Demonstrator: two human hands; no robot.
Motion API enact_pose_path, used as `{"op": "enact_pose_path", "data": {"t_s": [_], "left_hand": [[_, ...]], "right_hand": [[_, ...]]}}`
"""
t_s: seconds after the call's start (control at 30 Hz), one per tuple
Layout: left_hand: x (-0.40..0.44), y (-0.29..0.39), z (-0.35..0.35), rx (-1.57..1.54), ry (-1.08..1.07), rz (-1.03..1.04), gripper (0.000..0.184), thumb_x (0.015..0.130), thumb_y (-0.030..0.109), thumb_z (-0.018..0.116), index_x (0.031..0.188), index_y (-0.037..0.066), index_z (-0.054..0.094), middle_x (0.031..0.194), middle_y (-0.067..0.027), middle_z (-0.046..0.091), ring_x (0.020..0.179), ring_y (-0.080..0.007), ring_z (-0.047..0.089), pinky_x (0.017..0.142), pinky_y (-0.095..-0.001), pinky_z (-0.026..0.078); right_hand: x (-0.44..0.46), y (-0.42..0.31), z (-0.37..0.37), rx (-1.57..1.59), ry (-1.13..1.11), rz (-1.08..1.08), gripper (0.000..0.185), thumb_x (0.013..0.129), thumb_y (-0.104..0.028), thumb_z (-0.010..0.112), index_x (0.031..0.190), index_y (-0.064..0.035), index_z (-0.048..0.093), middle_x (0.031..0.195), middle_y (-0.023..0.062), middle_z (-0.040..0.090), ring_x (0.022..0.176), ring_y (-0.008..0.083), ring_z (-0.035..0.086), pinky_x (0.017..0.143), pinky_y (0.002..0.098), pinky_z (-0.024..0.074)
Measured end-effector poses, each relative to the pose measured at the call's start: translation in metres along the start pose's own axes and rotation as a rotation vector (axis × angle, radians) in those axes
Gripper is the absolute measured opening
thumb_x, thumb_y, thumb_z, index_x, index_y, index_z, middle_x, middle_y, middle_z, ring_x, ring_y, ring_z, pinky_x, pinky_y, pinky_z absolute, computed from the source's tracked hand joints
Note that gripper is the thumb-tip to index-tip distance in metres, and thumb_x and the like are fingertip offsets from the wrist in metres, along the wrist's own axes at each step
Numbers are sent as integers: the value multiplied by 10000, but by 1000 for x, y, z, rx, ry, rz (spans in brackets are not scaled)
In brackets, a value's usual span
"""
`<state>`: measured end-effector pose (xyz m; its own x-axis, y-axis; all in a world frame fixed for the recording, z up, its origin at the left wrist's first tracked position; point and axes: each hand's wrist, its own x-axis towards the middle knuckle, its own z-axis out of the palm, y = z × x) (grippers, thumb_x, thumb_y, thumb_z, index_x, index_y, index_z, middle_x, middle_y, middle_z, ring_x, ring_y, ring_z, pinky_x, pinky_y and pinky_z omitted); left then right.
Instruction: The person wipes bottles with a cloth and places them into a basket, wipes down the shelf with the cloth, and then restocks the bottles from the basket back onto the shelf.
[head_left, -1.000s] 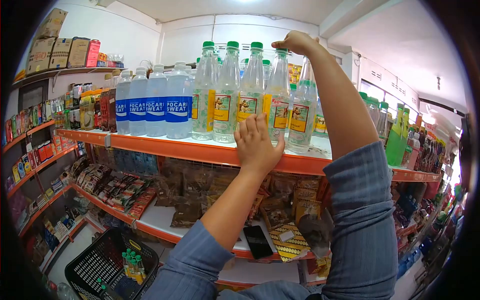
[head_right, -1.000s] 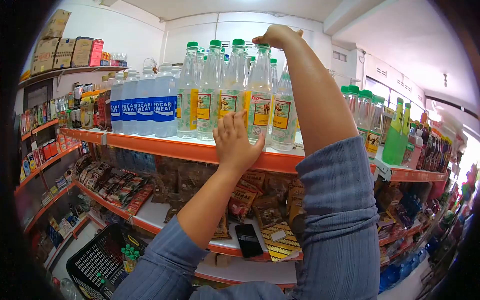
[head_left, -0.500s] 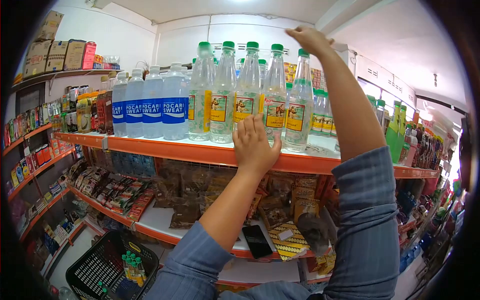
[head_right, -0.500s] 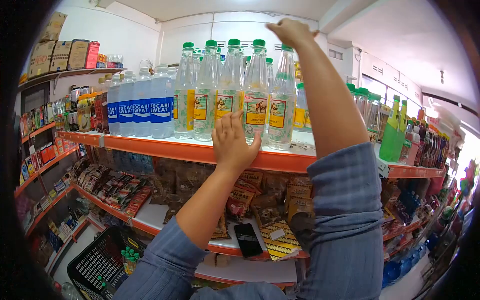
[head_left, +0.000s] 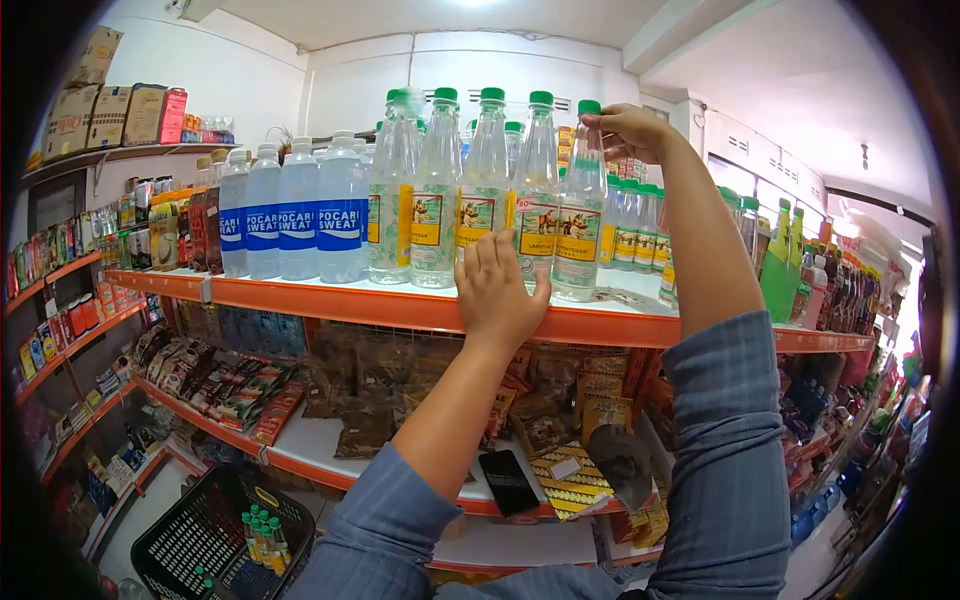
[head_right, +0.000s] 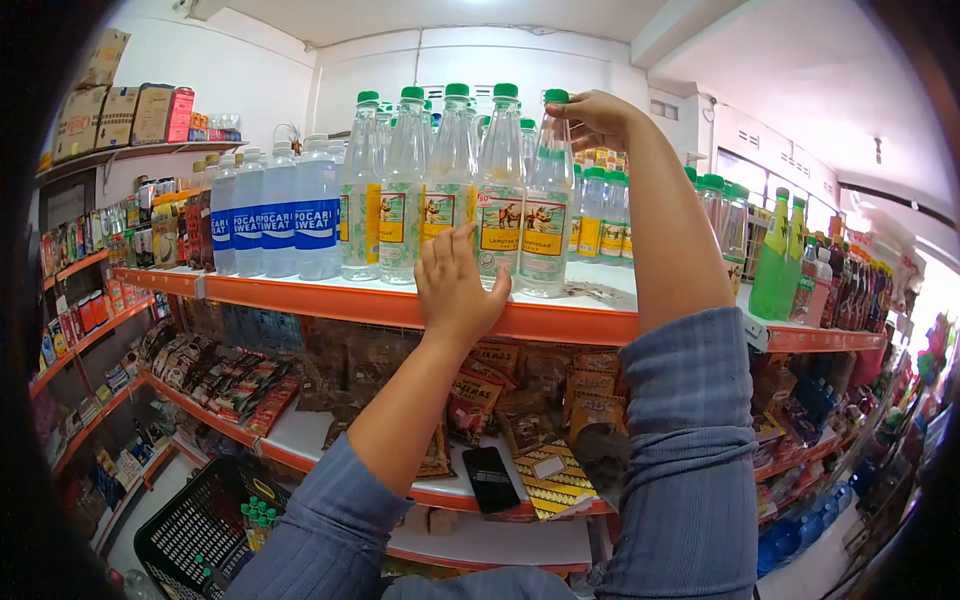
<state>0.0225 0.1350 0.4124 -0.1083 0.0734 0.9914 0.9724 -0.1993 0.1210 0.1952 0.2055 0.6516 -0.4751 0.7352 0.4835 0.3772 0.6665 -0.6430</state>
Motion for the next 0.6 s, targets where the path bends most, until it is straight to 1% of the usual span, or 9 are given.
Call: {"op": "enact_pose_path", "data": {"t_s": [0.07,0.2,0.27,0.3,0.37,0.4,0.47,0.6], "left_hand": [[-1,-1,1,18,2,0,539,741,325,590,1162,25,436,1069,-114,462,1026,-272,434,873,-420,347],[-1,0,0,2,3,-2,548,733,323,593,1165,25,435,1072,-110,460,1028,-272,432,879,-418,344],[-1,0,0,-6,-2,-8,549,727,318,595,1164,26,436,1079,-108,460,1031,-272,429,885,-417,342],[0,0,0,-3,0,-7,549,727,318,595,1164,26,436,1079,-108,460,1031,-272,429,885,-417,342],[-1,0,-1,-1,-5,-11,550,728,316,593,1168,27,435,1092,-110,459,1040,-271,427,889,-417,340],[-1,1,0,0,-4,-11,550,728,316,593,1168,27,435,1092,-110,459,1040,-271,427,889,-417,340],[-1,0,0,-3,-50,-40,578,733,326,596,1209,56,410,1128,-111,451,1086,-278,405,912,-423,327],[-1,-1,1,-21,-61,-45,587,728,325,598,1213,54,406,1126,-110,450,1088,-278,403,913,-425,326]], "right_hand": [[-2,0,4,129,-21,-25,308,874,-286,592,1062,-45,559,958,71,634,869,139,612,668,277,530],[2,4,3,158,-39,-29,304,893,-265,563,1094,-38,539,998,73,635,893,148,618,715,309,521],[1,4,2,167,-55,-32,290,908,-236,536,1126,-45,523,1007,70,635,905,161,619,775,328,509],[-1,5,2,168,-55,-35,290,908,-236,536,1126,-45,523,1007,70,635,905,161,619,775,328,509],[-3,6,2,195,-94,-57,306,922,-208,504,1178,-43,478,1045,66,611,948,152,603,842,335,502],[-2,10,0,195,-94,-59,306,922,-208,504,1178,-43,478,1045,66,611,948,152,603,842,335,502],[3,17,-1,297,-129,-90,309,932,-191,481,1203,-44,467,1067,64,603,968,155,596,871,340,492],[3,20,2,319,-105,-104,313,935,-170,472,1217,-36,458,1089,65,596,984,157,590,873,344,494]]}}
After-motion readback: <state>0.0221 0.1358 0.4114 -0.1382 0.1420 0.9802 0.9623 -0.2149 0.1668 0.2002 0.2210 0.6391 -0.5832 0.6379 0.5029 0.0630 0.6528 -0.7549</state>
